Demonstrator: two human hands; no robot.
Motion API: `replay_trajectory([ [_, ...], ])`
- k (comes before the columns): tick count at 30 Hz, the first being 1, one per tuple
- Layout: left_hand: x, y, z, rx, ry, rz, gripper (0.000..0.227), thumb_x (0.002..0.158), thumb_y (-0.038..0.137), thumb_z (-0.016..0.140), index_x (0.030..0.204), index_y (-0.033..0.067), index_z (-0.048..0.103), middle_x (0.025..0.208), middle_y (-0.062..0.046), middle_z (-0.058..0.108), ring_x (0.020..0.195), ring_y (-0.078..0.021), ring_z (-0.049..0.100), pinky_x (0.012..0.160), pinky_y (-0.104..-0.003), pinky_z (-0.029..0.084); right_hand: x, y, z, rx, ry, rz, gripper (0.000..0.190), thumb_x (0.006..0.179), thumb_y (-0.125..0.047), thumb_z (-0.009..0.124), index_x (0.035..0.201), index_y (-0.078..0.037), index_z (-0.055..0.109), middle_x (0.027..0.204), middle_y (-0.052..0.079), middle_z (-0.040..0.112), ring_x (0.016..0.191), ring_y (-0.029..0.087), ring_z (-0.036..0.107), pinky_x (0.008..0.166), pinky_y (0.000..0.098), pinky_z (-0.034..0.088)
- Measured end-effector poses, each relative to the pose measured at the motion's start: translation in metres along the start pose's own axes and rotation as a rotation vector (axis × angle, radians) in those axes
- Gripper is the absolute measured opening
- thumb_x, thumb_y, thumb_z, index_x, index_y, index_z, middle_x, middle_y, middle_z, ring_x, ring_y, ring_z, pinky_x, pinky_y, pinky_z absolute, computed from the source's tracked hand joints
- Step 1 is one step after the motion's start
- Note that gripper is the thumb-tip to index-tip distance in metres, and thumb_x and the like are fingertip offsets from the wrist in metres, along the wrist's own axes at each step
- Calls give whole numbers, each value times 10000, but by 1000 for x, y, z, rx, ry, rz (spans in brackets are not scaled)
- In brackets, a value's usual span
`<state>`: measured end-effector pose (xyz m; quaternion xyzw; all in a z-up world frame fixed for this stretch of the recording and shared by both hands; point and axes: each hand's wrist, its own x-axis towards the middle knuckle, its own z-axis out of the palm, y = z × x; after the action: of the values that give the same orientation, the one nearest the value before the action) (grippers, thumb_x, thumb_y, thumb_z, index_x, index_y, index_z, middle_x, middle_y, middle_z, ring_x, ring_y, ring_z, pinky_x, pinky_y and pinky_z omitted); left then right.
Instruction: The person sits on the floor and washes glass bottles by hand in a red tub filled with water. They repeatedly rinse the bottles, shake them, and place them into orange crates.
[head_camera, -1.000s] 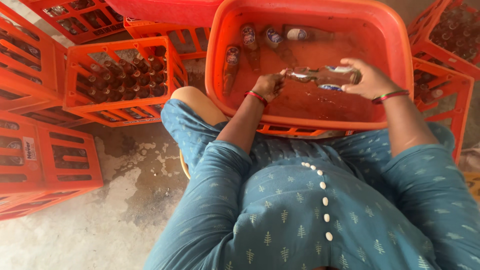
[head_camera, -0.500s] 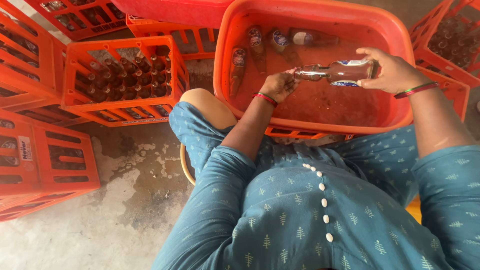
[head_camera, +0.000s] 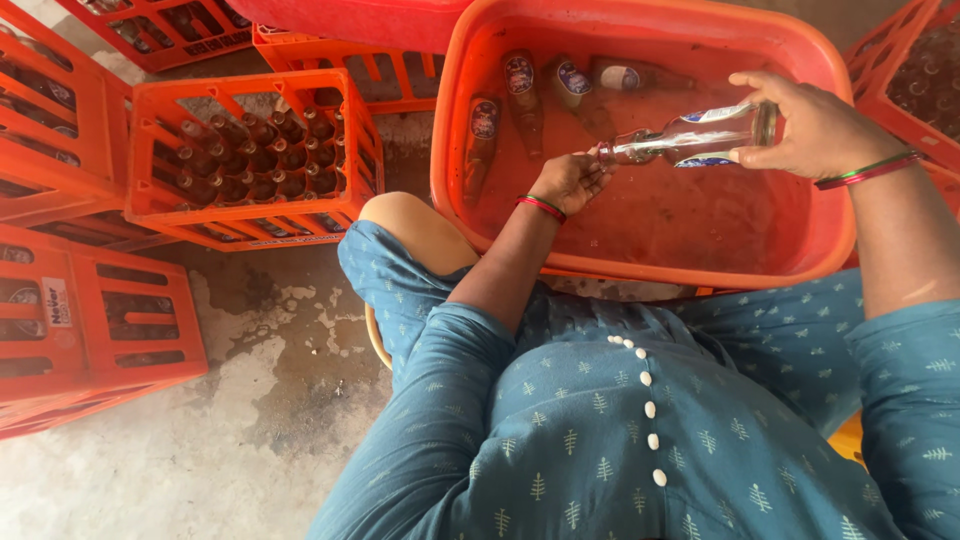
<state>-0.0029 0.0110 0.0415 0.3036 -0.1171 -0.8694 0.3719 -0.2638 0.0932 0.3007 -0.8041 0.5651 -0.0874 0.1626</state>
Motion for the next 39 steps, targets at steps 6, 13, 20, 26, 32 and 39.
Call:
replay_trajectory([
  [6,-3,2,0,-26,-14,2,263,989,-11,500,1240,-37,574,1033,-140,706,964,-241,702,872,-344,576,6,-8,-6,29,-17,25,936,749,-244,823,1586,-96,430,1251,98,700,946,262,658,837,398,529],
  [13,-3,2,2,-13,-18,-23,271,1019,41,487,1259,-41,581,1053,-155,703,971,-234,699,875,-339,575,8,-14,-13,39,19,20,970,727,-246,844,1584,-92,416,1234,81,705,939,249,661,817,397,524],
  [20,-5,2,4,-5,-1,-29,266,1024,44,478,1252,-42,584,1060,-159,691,980,-246,701,882,-347,579,9,-9,-13,49,43,8,973,718,-239,849,1582,-109,420,1240,77,699,955,259,662,817,401,529],
  [26,-4,-1,4,3,-7,-45,259,1027,48,475,1242,-38,591,1059,-151,688,977,-242,704,885,-351,582,11,-4,-11,24,51,-28,971,708,-246,856,1569,-111,427,1247,76,695,1016,269,652,842,412,533],
  [32,0,-1,2,6,-12,-47,212,1033,35,477,1197,-38,589,1062,-152,693,980,-252,709,889,-352,584,13,-5,-12,11,48,-22,973,704,-261,865,1566,-122,436,1238,70,689,1022,270,643,847,418,531],
  [39,4,-4,-4,23,-8,-57,220,1031,58,472,1192,-32,591,1053,-144,703,983,-248,708,884,-345,585,9,-2,-11,65,24,50,964,717,-278,854,1576,-149,436,1240,50,696,955,258,667,809,409,536],
])
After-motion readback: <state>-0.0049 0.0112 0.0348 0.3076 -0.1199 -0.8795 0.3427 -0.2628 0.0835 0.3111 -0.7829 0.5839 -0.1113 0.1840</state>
